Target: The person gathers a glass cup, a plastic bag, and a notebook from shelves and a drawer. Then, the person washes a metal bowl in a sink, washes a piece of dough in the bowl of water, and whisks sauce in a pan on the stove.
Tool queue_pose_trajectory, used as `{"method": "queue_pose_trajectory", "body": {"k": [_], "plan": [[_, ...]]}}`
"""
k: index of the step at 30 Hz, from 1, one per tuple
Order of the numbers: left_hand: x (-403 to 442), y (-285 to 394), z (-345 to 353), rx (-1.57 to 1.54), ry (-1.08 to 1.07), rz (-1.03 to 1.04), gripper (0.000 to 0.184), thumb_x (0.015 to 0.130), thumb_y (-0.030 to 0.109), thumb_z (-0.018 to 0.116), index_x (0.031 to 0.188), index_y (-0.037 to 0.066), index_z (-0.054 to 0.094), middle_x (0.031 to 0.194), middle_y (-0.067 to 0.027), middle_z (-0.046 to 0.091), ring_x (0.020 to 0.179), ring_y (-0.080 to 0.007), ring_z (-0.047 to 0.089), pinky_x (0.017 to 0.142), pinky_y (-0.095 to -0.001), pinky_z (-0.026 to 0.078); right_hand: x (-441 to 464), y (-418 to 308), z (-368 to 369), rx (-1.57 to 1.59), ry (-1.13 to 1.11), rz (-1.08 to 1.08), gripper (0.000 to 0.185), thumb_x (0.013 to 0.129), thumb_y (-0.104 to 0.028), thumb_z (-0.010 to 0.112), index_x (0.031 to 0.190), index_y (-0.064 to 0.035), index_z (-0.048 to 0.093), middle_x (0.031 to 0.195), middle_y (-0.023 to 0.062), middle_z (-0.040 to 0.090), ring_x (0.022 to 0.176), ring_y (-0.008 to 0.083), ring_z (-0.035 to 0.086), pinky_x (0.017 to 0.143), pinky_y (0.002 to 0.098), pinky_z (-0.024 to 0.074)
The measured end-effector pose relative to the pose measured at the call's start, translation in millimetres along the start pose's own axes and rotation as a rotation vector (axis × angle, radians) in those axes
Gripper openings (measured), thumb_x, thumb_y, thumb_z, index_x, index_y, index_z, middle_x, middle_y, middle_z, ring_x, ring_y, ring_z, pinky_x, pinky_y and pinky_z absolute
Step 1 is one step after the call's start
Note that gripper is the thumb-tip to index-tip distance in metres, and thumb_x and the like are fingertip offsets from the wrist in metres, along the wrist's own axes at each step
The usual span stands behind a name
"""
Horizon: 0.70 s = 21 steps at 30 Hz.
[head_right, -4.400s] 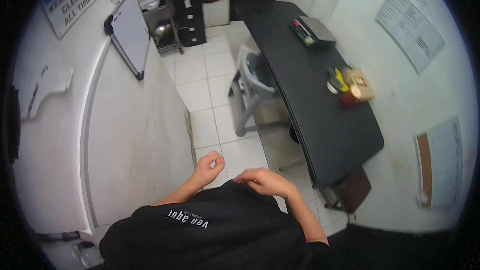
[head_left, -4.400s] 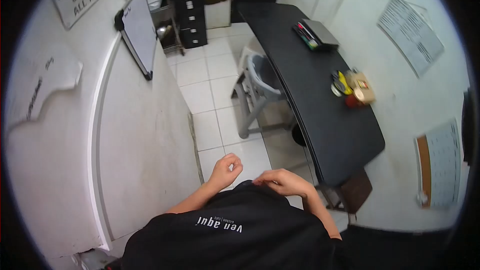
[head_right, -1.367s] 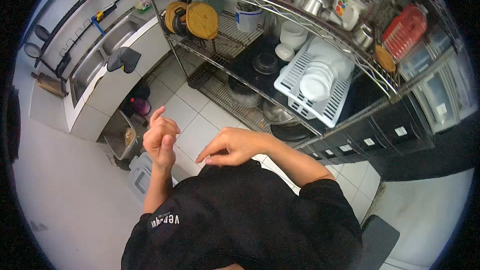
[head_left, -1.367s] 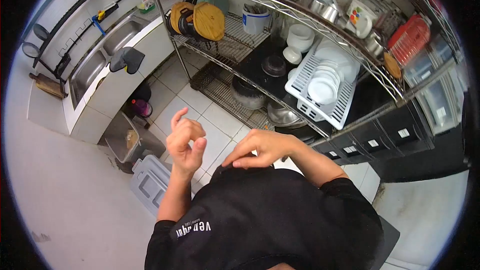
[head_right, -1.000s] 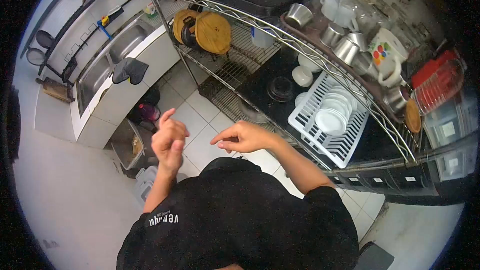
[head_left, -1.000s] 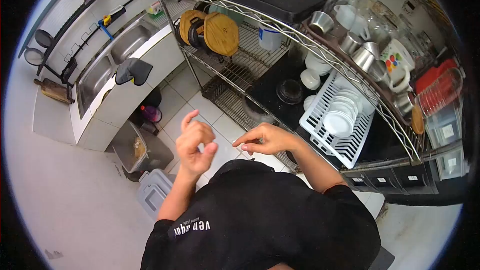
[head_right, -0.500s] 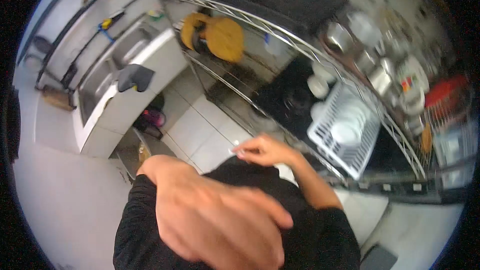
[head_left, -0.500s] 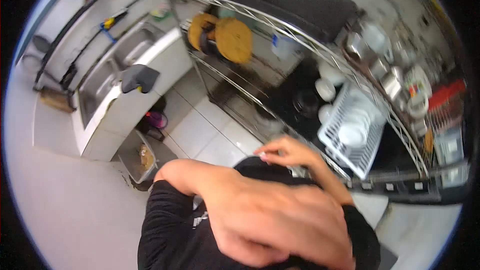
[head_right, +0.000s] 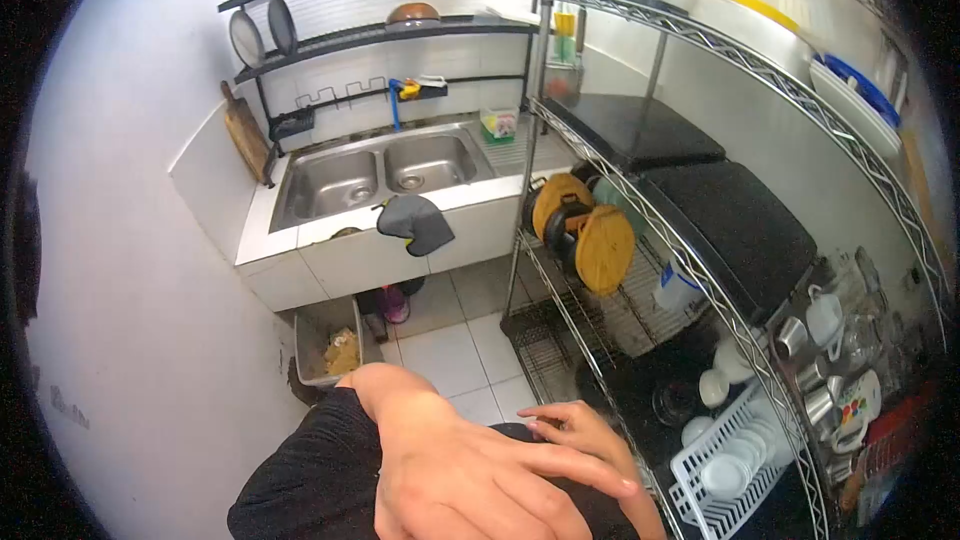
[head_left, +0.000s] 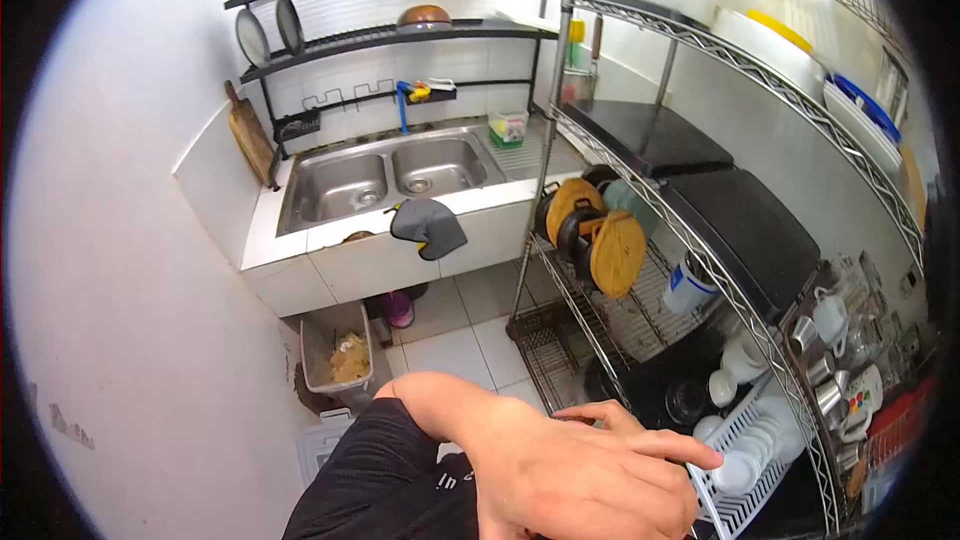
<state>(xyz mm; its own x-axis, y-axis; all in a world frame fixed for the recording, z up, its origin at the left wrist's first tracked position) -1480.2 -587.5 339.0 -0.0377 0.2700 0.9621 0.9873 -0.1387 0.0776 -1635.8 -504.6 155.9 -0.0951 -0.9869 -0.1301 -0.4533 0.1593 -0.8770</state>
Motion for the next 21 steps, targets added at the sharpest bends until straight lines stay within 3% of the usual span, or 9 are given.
{"method": "queue_pose_trajectory", "body": {"k": [1, 3, 6, 7, 9, 13, 18, 19, 21], "plan": [[10, 13, -12, 0.085, -0.153, -0.098, 0.035, 0.094, 0.031, 0.052, 0.100, -0.002, 0.061, 0.091, -0.0140, 0.061, 0.094, -0.0342, 0.060, 0.100, -0.0555, 0.035, -1, -24, 1, 0.008, 0.072, -0.108, 0.032, 0.092, -0.025, 0.063, 0.117, -0.0045, 0.067, 0.088, 0.0123, 0.071, 0.075, 0.0120, 0.064, 0.066, 0.0279, 0.0503], [13, 24, -19, 0.183, -0.309, -0.200, 0.032, 0.094, 0.031, 0.052, 0.094, 0.000, 0.061, 0.088, -0.0117, 0.060, 0.091, -0.0316, 0.061, 0.100, -0.0545, 0.036, 16, -36, 0, 0.056, -0.043, -0.045, 0.032, 0.092, -0.025, 0.062, 0.117, -0.0042, 0.066, 0.088, 0.0130, 0.071, 0.075, 0.0127, 0.064, 0.066, 0.0286, 0.0505], [10, 33, -21, 0.240, -0.175, -0.152, 0.026, 0.096, 0.025, 0.050, 0.086, 0.004, 0.061, 0.081, -0.0071, 0.059, 0.084, -0.0260, 0.061, 0.100, -0.0534, 0.037, 24, -42, -2, 0.129, -0.192, 0.088, 0.032, 0.092, -0.024, 0.061, 0.116, -0.0037, 0.066, 0.089, 0.0140, 0.071, 0.075, 0.0137, 0.064, 0.067, 0.0297, 0.0508], [12, 38, -26, 0.302, -0.257, -0.167, 0.025, 0.096, 0.023, 0.049, 0.083, 0.005, 0.061, 0.078, -0.0059, 0.058, 0.081, -0.0248, 0.060, 0.100, -0.0532, 0.038, 28, -33, -1, 0.127, -0.186, 0.093, 0.032, 0.092, -0.024, 0.061, 0.116, -0.0037, 0.066, 0.089, 0.0140, 0.071, 0.075, 0.0137, 0.064, 0.067, 0.0297, 0.0508], [11, 44, -28, 0.357, -0.337, -0.177, 0.025, 0.097, 0.020, 0.048, 0.080, 0.006, 0.061, 0.076, -0.0047, 0.057, 0.077, -0.0236, 0.060, 0.099, -0.0531, 0.039, 42, -15, 2, -0.040, -0.192, -0.138, 0.030, 0.092, -0.021, 0.060, 0.116, -0.0041, 0.066, 0.087, 0.0143, 0.071, 0.073, 0.0157, 0.065, 0.068, 0.0304, 0.0510], [6, 43, -28, 0.324, -0.156, -0.145, 0.023, 0.093, 0.014, 0.052, 0.072, 0.007, 0.060, 0.068, -0.0040, 0.056, 0.067, -0.0219, 0.059, 0.097, -0.0556, 0.042, 55, 12, -1, -0.131, -0.125, -0.353, 0.028, 0.094, -0.018, 0.058, 0.117, -0.0055, 0.066, 0.080, 0.0116, 0.069, 0.070, 0.0198, 0.066, 0.067, 0.0332, 0.0519], [23, 60, -41, 0.275, -0.243, -0.113, 0.021, 0.089, 0.008, 0.057, 0.068, 0.005, 0.058, 0.063, -0.0061, 0.055, 0.061, -0.0209, 0.060, 0.092, -0.0594, 0.045, 40, -49, -63, -0.198, 0.116, -0.354, 0.023, 0.096, -0.018, 0.056, 0.111, -0.0048, 0.067, 0.080, 0.0086, 0.070, 0.063, 0.0134, 0.065, 0.061, 0.0284, 0.0512], [24, 64, -44, 0.333, -0.224, -0.126, 0.020, 0.088, 0.009, 0.060, 0.068, 0.005, 0.058, 0.063, -0.0058, 0.054, 0.061, -0.0203, 0.061, 0.092, -0.0594, 0.045, 36, -62, -70, -0.135, 0.213, -0.320, 0.015, 0.093, -0.013, 0.062, 0.101, -0.0034, 0.071, 0.067, 0.0032, 0.064, 0.056, 0.0091, 0.060, 0.054, 0.0255, 0.0478], [20, 66, -47, 0.385, -0.201, -0.130, 0.020, 0.087, 0.010, 0.063, 0.068, 0.005, 0.057, 0.062, -0.0054, 0.054, 0.061, -0.0196, 0.061, 0.092, -0.0593, 0.045, 25, -74, -86, -0.195, 0.180, -0.341, 0.014, 0.092, -0.014, 0.064, 0.093, -0.0020, 0.071, 0.065, 0.0012, 0.064, 0.052, 0.0081, 0.058, 0.050, 0.0251, 0.0462]]}}
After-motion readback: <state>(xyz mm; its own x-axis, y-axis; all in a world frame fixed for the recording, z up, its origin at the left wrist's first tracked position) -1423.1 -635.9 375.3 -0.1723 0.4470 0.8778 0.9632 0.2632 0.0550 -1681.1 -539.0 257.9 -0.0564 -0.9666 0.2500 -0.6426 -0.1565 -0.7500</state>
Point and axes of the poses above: each hand's wrist, its own x-axis towards the middle knuckle, its own z-axis out of the palm, y = z × x, the point moved 2 cm from there along x, towards the middle knuckle
